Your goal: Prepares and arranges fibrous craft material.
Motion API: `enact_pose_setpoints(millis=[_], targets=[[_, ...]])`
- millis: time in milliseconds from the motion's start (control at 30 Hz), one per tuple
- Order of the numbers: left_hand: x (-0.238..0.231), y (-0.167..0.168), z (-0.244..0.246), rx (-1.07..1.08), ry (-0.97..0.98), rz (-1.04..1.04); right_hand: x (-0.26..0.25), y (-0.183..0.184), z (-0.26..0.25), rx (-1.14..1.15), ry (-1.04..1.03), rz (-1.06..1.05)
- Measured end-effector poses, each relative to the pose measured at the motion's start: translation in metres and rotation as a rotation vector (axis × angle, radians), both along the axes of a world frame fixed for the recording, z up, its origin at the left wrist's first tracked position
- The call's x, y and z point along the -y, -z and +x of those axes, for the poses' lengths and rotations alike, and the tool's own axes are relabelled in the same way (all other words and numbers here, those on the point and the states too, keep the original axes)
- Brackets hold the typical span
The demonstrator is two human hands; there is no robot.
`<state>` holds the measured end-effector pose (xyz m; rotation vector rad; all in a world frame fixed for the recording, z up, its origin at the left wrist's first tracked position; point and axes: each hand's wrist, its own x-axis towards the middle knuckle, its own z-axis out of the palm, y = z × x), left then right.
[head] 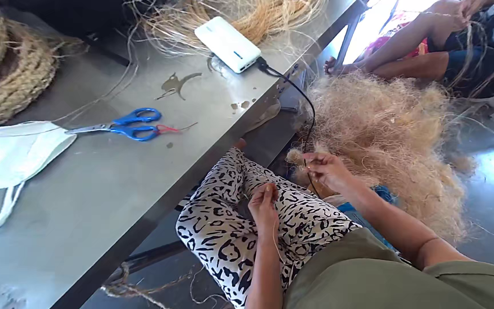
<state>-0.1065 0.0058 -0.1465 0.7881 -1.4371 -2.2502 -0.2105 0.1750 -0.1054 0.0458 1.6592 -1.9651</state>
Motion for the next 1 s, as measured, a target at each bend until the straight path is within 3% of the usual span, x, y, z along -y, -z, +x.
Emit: enact_pose_setpoints(millis=[367,533,767,1000], targets=[[-0.01,0.015,-0.007,0.111,-0.087,0.097,0.078,0.021,0.031,0.244,0.113,-0.057],[-0.009,0.011,-0.009,0.113,-0.124,0.228,0.087,0.028,0.038,0.202,0.12,-0.053],[-0.006,0.015,-0.009,0.107,-0.111,0.211,0.089,0.036,0.041,0.158,0.113,-0.015],[-0.001,0.017,-0.009,0.162,-0.13,0.14,0.075,0.028,0.043,0.208,-0.102,0.11]])
